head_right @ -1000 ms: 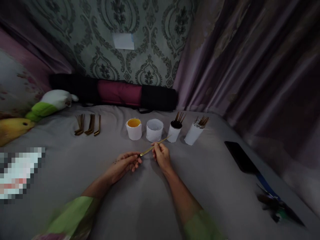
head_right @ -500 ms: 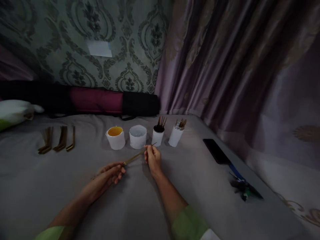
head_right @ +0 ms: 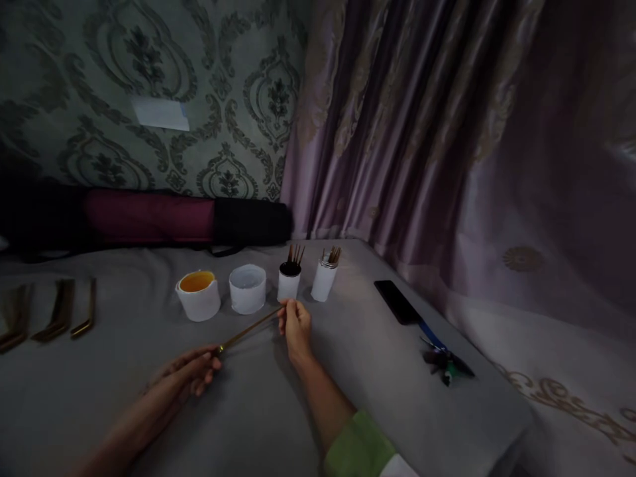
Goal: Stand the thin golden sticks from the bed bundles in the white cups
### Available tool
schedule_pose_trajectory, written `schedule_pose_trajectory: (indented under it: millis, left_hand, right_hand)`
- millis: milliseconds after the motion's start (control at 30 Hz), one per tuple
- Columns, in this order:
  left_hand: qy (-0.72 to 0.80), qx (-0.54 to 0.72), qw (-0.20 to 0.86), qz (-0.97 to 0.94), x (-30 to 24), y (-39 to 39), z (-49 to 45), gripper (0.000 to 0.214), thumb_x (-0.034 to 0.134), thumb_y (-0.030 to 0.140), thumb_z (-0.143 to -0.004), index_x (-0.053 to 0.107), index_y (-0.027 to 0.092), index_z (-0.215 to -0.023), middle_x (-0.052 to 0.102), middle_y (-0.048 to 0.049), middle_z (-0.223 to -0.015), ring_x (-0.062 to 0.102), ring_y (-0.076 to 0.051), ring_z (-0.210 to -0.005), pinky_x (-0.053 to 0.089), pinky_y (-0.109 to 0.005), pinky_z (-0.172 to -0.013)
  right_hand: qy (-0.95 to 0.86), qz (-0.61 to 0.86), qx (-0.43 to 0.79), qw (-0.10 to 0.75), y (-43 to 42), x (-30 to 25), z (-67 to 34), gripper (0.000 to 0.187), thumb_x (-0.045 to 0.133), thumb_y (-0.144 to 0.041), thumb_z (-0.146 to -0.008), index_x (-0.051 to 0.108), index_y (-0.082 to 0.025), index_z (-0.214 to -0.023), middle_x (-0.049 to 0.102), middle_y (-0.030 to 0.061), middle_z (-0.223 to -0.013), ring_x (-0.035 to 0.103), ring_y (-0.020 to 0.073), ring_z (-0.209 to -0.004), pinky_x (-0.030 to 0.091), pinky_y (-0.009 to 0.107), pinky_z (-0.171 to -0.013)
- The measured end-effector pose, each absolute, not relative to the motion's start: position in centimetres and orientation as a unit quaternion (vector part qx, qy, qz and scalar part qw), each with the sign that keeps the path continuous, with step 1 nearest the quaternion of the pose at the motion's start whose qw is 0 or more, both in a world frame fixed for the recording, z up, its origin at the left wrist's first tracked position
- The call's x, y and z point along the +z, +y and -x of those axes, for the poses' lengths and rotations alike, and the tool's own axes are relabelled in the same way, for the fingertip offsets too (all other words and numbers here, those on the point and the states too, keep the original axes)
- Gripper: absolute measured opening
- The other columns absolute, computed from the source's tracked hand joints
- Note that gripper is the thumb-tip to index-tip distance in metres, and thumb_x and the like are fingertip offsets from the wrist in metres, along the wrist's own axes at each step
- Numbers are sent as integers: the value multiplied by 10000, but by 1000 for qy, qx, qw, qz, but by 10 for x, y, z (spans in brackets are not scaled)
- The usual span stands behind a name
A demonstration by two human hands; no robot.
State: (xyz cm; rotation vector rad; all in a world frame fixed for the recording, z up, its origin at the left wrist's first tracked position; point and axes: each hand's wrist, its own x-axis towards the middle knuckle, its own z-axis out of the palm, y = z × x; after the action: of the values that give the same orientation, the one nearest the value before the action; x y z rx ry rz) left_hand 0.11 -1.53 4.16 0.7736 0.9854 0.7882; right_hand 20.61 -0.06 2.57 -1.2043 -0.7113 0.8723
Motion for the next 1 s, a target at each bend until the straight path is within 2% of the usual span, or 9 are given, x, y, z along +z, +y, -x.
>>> schedule_pose_trajectory:
  millis: [567, 733, 933, 1000]
  left_hand:
    - [435, 357, 752, -343, 33, -13, 0, 345, 714, 292, -566, 597, 152, -858, 640, -31, -714, 535, -95, -556, 407, -192, -470]
    - [426, 356, 758, -343, 21, -7, 1, 387, 739, 323, -521, 601, 137, -832, 632, -37, -678, 526, -104, -520, 390, -202, -426]
    - [433, 361, 753, -340, 31, -10, -1, 353, 721, 329, -558, 615, 136, -834, 636, -41, -703, 534, -98, -542, 408, -198, -458]
    - [431, 354, 759, -335, 32, -10, 0, 371, 736, 333, -533, 617, 131, -821, 632, -37, -676, 526, -97, -526, 399, -196, -444]
  right_hand:
    - [-305, 547, 392, 674, -6, 26, -213, 308, 534, -476, -709, 536, -171, -755, 514, -24, -613, 381, 46, -397, 273, 166, -324]
    - [-320, 552, 383, 668, -5, 28, -214, 299, 531, -465, -720, 534, -166, -743, 513, -24, -600, 382, 44, -398, 269, 161, -322]
    - [-342, 550, 364, 670, -5, 37, -217, 299, 513, -457, -744, 536, -159, -759, 514, -23, -601, 392, 43, -408, 270, 157, -325]
    - [-350, 549, 357, 670, -5, 43, -220, 298, 516, -456, -742, 539, -160, -758, 512, -26, -598, 392, 42, -406, 272, 159, -326]
